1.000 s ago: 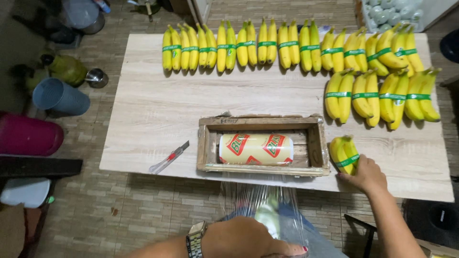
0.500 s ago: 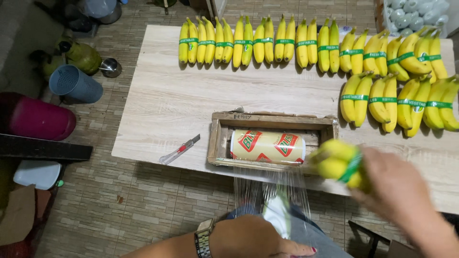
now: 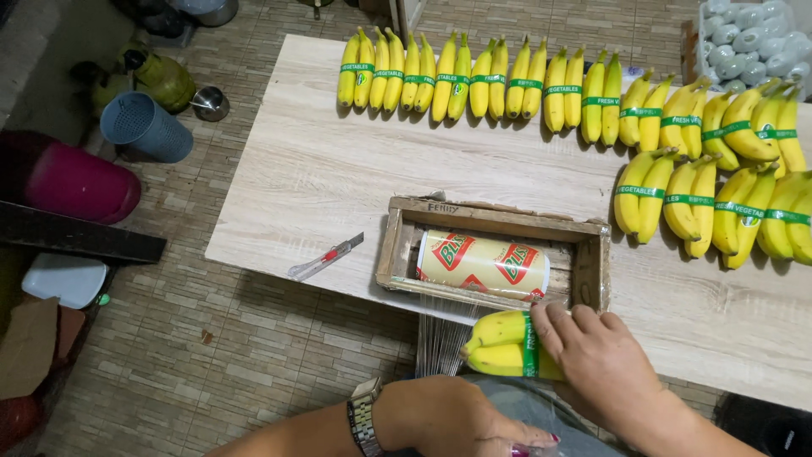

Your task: Wrapping bunches of bananas in plastic film and organizing them in a cardboard box for distribution.

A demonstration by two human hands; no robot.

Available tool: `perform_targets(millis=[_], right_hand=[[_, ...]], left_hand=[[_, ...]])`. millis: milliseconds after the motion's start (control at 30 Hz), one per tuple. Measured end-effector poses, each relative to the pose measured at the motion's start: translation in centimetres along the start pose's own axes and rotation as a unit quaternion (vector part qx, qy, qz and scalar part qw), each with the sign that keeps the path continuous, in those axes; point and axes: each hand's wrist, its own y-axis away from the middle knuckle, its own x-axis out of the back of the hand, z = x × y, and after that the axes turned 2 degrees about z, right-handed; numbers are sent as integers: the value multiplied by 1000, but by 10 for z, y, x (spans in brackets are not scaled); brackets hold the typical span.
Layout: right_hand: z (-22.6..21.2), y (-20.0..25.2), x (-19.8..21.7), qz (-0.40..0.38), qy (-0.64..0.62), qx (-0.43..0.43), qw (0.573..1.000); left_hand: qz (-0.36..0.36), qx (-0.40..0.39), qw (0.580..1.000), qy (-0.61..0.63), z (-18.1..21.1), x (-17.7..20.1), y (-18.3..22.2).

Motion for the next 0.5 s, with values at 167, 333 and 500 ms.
perform_targets(millis=[167,333,500], right_hand=[[-6,-8,-3,66,-11,33,997],[-4,-10,-20,47,-69,101,991],[15,-22,-26,72,-126,142,979]], left_hand=[[40,5,999,-33,-22,-21,-8],[132,23,990,38,-36,-2,-15],[87,148,978,114,-49,53,-12]])
